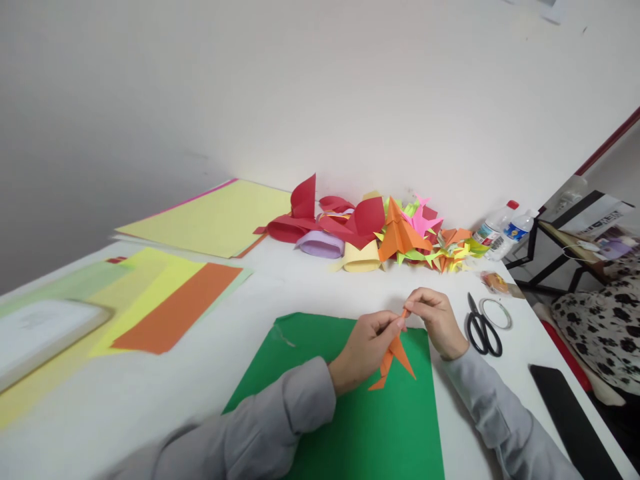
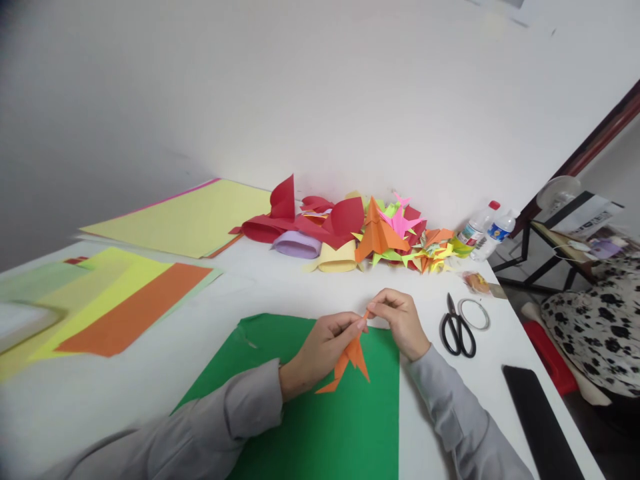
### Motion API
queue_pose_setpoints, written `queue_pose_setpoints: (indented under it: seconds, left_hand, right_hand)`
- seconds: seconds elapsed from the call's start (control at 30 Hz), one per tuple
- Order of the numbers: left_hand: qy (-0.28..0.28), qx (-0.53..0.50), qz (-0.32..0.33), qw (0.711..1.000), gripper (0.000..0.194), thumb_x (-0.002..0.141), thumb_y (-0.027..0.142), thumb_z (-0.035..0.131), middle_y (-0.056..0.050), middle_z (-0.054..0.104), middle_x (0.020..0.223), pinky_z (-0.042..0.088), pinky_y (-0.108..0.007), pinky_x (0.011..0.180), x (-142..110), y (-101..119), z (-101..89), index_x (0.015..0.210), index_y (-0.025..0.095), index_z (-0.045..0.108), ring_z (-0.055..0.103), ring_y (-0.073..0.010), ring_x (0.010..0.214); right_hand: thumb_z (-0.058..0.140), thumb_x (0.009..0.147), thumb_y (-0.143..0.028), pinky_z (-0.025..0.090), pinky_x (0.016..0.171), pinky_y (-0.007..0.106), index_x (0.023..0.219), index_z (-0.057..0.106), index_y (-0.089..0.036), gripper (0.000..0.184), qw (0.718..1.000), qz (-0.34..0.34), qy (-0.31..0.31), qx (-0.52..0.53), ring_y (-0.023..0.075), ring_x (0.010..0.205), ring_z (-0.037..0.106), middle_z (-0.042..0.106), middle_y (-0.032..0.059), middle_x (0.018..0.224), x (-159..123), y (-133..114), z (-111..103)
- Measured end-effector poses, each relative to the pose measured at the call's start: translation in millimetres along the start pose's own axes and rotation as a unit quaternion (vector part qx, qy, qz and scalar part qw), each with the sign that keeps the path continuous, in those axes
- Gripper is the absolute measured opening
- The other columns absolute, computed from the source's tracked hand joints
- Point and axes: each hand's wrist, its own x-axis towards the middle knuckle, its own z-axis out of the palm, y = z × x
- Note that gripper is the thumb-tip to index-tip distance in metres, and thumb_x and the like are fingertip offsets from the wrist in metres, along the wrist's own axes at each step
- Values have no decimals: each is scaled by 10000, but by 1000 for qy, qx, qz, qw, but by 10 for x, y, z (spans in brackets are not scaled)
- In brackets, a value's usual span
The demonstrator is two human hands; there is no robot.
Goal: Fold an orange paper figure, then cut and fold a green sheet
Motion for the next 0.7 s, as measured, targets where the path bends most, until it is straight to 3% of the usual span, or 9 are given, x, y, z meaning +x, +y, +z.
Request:
queue_pose_setpoints:
  seconds: [0.13, 0.23, 0.47, 0.7]
  left_hand:
    - [-21, -46, -40, 998, 416, 755, 558, 581, 53, 388, 508, 259, -216, 471, 7, -8, -15, 641, 158, 570, 322, -82, 483]
    - [-33, -83, -62, 994, 437, 734, 588, 595, 59, 386, 501, 249, -213, 459, 18, -11, -27, 672, 155, 585, 323, -80, 469]
    - [-44, -88, -55, 994, 472, 720, 619, 603, 65, 368, 476, 238, -212, 452, 18, -1, -8, 628, 158, 562, 293, -74, 464]
    - [-50, -64, -55, 995, 469, 740, 617, 585, 68, 362, 476, 244, -209, 436, 5, 21, 5, 623, 166, 538, 302, -75, 456]
  right_hand:
    - [623, 831, -441, 437, 644, 276, 645, 665, -176, 327, 1000, 23, -17, 13, 131, 586, 564, 647, 11, 613, 11, -7, -6]
    - [609, 830, -509, 439, 648, 282, 659, 659, -166, 386, 999, 33, -23, -6, 134, 588, 567, 645, 18, 619, 8, -66, 1]
    - [694, 747, -483, 377, 532, 258, 589, 543, -186, 369, 995, 46, -64, -59, 124, 489, 530, 578, -23, 497, -40, -151, 69]
    - [676, 741, -452, 298, 468, 245, 530, 479, -199, 384, 997, 35, -8, -73, 97, 424, 442, 482, -51, 457, -53, -97, 91]
